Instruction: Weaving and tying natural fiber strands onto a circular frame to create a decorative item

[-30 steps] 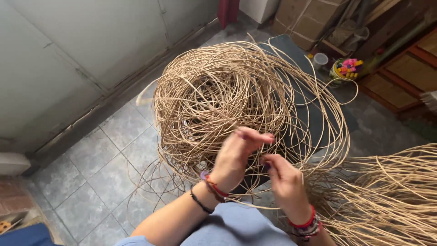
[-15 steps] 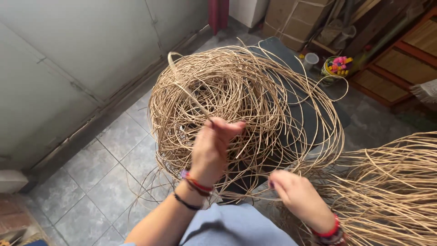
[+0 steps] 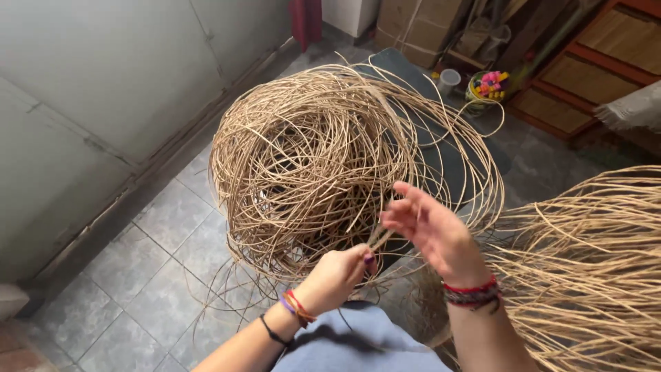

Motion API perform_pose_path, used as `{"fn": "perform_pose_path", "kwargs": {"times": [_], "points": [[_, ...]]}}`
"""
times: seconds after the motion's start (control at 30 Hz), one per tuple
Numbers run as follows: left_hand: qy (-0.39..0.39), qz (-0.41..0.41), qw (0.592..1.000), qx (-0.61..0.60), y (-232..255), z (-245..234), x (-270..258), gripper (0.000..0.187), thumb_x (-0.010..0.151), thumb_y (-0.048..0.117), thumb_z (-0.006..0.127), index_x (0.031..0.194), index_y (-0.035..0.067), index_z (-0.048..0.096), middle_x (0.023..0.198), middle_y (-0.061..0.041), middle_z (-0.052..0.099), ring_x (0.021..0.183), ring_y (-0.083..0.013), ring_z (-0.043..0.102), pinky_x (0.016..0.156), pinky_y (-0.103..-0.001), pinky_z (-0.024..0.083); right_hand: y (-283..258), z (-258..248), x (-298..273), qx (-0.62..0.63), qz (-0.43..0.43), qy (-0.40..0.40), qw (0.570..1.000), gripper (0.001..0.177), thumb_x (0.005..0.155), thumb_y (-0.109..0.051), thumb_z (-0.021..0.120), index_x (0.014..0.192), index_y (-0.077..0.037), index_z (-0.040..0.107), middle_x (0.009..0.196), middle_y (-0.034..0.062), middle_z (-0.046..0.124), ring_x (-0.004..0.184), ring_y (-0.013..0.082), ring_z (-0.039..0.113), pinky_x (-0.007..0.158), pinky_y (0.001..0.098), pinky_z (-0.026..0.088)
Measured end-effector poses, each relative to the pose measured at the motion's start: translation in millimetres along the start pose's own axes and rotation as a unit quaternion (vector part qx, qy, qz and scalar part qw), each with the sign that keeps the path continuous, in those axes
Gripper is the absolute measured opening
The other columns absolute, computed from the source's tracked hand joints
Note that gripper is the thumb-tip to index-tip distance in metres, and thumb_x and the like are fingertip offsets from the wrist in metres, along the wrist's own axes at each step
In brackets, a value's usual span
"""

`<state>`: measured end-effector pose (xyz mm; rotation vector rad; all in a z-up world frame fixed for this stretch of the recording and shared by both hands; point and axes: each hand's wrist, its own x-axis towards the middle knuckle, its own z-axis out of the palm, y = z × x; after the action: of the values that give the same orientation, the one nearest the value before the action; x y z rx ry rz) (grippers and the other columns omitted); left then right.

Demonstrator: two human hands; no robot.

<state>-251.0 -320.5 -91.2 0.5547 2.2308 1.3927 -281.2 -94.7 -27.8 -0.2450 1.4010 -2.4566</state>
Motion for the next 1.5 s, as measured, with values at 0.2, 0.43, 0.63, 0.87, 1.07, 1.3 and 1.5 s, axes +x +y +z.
{"fn": "perform_pose_path", "kwargs": {"times": [0.2, 0.43, 0.63, 0.87, 1.07, 1.3, 1.5], "points": [[0.119, 0.127, 0.928, -0.330, 5, -8, 32, 0.048, 0.110, 0.030, 0.035, 0.147, 0.006, 0.055, 0.141, -0.020, 0.063, 0.125, -0.0294, 0.059, 0.107, -0.051, 0.048, 52, -15, -21, -0.422, 0.027, 0.141, 0.895, 0.029, 0.102, -0.007, 0.046, 0.091, -0.009, 0.073, 0.054, 0.0020, 0.061, 0.051, 0.0151, 0.060, 0.055, 0.0281, 0.051], [0.094, 0.101, 0.850, -0.508, 27, 4, 43, 0.045, 0.110, 0.034, 0.034, 0.125, 0.002, 0.063, 0.061, 0.001, 0.037, 0.043, -0.0087, 0.037, 0.039, -0.020, 0.026, 41, 1, -56, -0.565, 0.069, -0.134, 0.811, 0.029, 0.095, -0.013, 0.052, 0.118, -0.005, 0.067, 0.106, 0.0252, 0.070, 0.098, 0.0499, 0.068, 0.081, 0.0593, 0.058], [-0.090, 0.149, 0.980, -0.098, 9, -12, 11, 0.017, 0.102, 0.018, 0.048, 0.110, 0.015, 0.063, 0.067, -0.008, 0.062, 0.063, -0.0255, 0.059, 0.063, -0.040, 0.053, 27, 1, -28, 0.014, 0.017, 0.128, 0.991, 0.067, 0.084, -0.012, 0.040, 0.149, 0.003, 0.045, 0.111, 0.0244, 0.068, 0.099, 0.0344, 0.069, 0.089, 0.0550, 0.057], [0.014, 0.120, 0.957, -0.263, -36, 4, 34, 0.042, 0.100, 0.026, 0.046, 0.134, 0.009, 0.065, 0.125, -0.020, 0.070, 0.116, -0.0369, 0.068, 0.095, -0.050, 0.057, 54, 11, -11, -0.066, -0.038, 0.204, 0.976, 0.040, 0.100, -0.007, 0.041, 0.137, 0.001, 0.054, 0.070, -0.0070, 0.035, 0.052, 0.0019, 0.031, 0.045, 0.0166, 0.027], [0.089, 0.006, 0.753, -0.652, 9, -51, 66, 0.053, 0.104, 0.030, 0.049, 0.144, -0.006, 0.049, 0.111, -0.018, 0.071, 0.097, -0.0289, 0.073, 0.087, -0.040, 0.062, 74, 4, -52, -0.518, 0.022, 0.189, 0.834, 0.023, 0.100, -0.003, 0.050, 0.111, -0.006, 0.070, 0.073, -0.0001, 0.066, 0.043, 0.0050, 0.036, 0.036, 0.0220, 0.026], [0.049, 0.130, 0.849, -0.509, 32, -54, 96, 0.036, 0.108, 0.036, 0.050, 0.116, 0.004, 0.066, 0.073, 0.004, 0.058, 0.064, -0.0101, 0.061, 0.060, -0.023, 0.055, 64, -5, -36, -0.358, 0.089, 0.130, 0.920, 0.035, 0.102, -0.027, 0.051, 0.126, -0.007, 0.065, 0.080, 0.0018, 0.067, 0.059, 0.0091, 0.049, 0.054, 0.0233, 0.043], [0.026, 0.107, 0.708, -0.698, 33, -32, 96, 0.027, 0.110, 0.025, 0.049, 0.116, 0.001, 0.060, 0.095, -0.011, 0.072, 0.096, -0.0302, 0.074, 0.086, -0.039, 0.064, 53, -23, -31, -0.603, 0.105, 0.014, 0.791, 0.010, 0.091, -0.011, 0.053, 0.087, -0.018, 0.059, 0.074, 0.0017, 0.060, 0.065, 0.0186, 0.058, 0.068, 0.0331, 0.045]]}}
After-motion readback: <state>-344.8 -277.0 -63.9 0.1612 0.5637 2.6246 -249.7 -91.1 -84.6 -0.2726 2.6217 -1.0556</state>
